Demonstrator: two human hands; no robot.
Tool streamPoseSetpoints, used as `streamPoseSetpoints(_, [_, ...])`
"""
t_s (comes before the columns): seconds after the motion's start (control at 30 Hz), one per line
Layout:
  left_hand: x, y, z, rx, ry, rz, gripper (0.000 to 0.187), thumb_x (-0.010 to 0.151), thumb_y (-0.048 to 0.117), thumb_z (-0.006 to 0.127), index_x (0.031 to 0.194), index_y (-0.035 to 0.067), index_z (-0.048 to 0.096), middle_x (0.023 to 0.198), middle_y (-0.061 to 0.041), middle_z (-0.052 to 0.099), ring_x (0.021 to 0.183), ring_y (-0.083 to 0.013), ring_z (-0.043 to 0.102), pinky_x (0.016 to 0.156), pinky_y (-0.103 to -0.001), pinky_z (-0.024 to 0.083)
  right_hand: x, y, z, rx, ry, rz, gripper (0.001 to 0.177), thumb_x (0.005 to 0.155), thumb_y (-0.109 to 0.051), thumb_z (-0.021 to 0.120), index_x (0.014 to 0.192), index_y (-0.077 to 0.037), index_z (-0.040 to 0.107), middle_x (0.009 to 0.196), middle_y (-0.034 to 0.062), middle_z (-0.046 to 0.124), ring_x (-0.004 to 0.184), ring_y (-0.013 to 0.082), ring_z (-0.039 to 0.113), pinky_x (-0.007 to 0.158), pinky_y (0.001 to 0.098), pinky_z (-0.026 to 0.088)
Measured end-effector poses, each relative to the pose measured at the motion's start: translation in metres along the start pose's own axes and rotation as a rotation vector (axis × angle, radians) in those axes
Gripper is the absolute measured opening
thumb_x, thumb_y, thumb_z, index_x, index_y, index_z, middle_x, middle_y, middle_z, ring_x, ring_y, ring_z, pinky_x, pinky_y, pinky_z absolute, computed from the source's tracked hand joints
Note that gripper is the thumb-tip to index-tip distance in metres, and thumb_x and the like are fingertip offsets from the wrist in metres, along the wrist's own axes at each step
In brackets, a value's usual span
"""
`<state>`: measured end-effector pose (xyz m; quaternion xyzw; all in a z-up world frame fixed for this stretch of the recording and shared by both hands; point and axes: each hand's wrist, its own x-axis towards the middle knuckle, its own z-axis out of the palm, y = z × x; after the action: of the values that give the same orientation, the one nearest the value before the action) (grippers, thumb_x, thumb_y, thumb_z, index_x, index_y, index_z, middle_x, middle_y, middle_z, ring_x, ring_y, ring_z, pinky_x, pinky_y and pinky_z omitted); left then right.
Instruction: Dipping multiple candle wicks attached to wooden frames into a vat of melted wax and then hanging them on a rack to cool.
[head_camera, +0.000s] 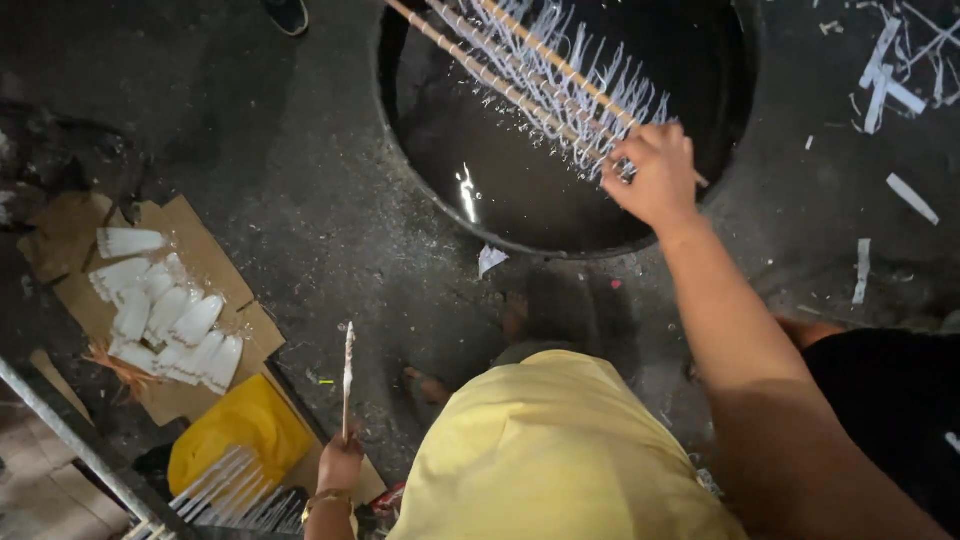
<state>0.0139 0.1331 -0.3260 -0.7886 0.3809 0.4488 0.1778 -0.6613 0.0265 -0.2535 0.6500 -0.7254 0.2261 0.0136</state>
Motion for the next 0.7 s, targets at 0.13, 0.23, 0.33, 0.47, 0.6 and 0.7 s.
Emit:
streamPoseSetpoints(0.13, [-0.005,-0.015,0.005,-0.011,0.016,-0.013,0.045,0.097,0.02,0.05,0.135,0.023,0.073,0.129,-0.01,0.074,0.115,-0.0322,0.069,0.095,-0.04,0.049,0.01,0.001,-0.015,-0.023,0.025,-0.015,0.013,0.091,-0.025,0.083,0.097,-0.015,0.077,0.105,0.003,0.063,0.105,0.0362,0.052,0.081,0.0504,0.043])
streamPoseSetpoints(0.23, [0.009,-0.025,0.013,0.0,0.007,-0.025,0.041,0.096,0.022,0.05,0.128,0.024,0.076,0.111,-0.011,0.079,0.098,-0.0305,0.072,0.085,-0.041,0.052,0.013,0.006,-0.021,-0.041,0.012,-0.007,0.012,0.088,-0.021,0.083,0.098,-0.016,0.079,0.103,0.001,0.063,0.106,0.0362,0.052,0.08,0.0497,0.043])
streamPoseSetpoints(0.33, [0.004,-0.018,0.014,-0.008,-0.004,-0.031,0.039,0.102,0.024,0.046,0.126,0.025,0.077,0.118,-0.012,0.078,0.091,-0.0306,0.072,0.076,-0.041,0.052,0.012,0.011,-0.02,-0.065,0.022,-0.027,0.012,0.089,-0.021,0.082,0.099,-0.014,0.078,0.106,0.0029,0.063,0.107,0.0367,0.053,0.079,0.05,0.043])
streamPoseSetpoints(0.47, [-0.006,0.0,0.012,-0.021,-0.027,-0.024,0.046,0.099,0.025,0.043,0.135,0.02,0.071,0.129,-0.014,0.073,0.097,-0.0339,0.072,0.08,-0.045,0.051,0.011,0.015,-0.011,-0.039,0.014,-0.02,0.016,0.088,-0.022,0.084,0.1,-0.013,0.079,0.107,0.0024,0.065,0.108,0.0357,0.053,0.08,0.0496,0.043])
streamPoseSetpoints(0.6, [-0.023,0.015,0.01,-0.098,0.011,0.013,0.039,0.101,0.022,0.048,0.129,0.025,0.075,0.103,-0.01,0.076,0.077,-0.0252,0.064,0.069,-0.04,0.047,0.006,0.016,0.004,0.024,0.027,-0.012,0.013,0.089,-0.021,0.084,0.1,-0.014,0.08,0.109,0.0055,0.067,0.108,0.0345,0.054,0.08,0.0493,0.043])
streamPoseSetpoints(0.7, [-0.027,0.022,0.01,-0.116,0.017,-0.011,0.037,0.101,0.02,0.049,0.126,0.025,0.075,0.103,-0.011,0.076,0.074,-0.0243,0.063,0.066,-0.039,0.046,0.002,0.018,0.013,0.053,0.003,0.015,0.014,0.089,-0.021,0.085,0.1,-0.015,0.08,0.111,0.0057,0.068,0.109,0.035,0.054,0.082,0.0501,0.044])
